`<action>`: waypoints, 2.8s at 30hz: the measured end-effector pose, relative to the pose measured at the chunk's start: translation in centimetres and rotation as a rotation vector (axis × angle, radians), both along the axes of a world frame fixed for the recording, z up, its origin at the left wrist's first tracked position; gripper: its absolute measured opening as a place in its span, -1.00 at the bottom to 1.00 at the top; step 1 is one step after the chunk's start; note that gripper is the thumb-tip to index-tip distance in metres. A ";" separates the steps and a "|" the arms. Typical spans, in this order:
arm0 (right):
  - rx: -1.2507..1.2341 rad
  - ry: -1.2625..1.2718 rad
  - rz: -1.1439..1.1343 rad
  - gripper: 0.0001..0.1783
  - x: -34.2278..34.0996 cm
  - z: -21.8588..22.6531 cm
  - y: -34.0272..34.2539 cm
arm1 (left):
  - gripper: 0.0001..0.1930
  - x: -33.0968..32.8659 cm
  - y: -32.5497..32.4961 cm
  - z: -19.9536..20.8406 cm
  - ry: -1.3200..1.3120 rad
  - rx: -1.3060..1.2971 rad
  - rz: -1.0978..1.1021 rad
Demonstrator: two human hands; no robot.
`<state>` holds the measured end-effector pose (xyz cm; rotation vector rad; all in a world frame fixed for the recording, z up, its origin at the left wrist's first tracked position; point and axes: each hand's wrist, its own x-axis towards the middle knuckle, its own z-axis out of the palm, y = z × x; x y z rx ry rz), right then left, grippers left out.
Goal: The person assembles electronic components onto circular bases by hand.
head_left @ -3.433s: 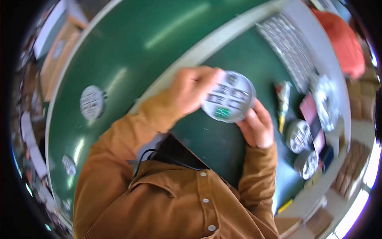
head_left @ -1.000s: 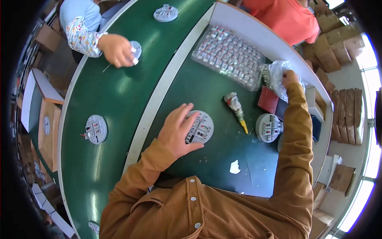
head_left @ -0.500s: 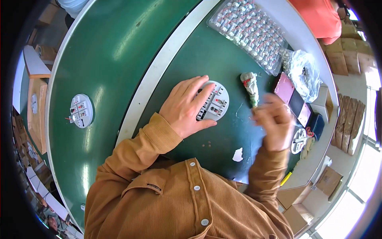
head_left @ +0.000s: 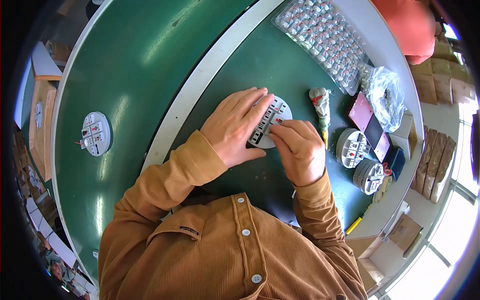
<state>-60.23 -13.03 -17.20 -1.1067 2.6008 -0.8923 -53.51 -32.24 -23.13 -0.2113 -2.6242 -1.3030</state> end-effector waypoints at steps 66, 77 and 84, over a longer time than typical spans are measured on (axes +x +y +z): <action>0.156 0.128 0.078 -0.81 -4.8 0.2 -3.7 | 0.20 -2.9 -2.7 -3.6 0.032 0.055 0.079; 0.290 0.077 0.202 -0.78 -5.1 -0.9 -5.5 | 0.21 -3.3 -2.9 -4.1 0.031 0.113 0.108; 0.420 0.093 0.186 -0.78 -4.8 -0.3 -6.4 | 0.16 -3.3 -3.3 -4.4 0.018 0.113 0.102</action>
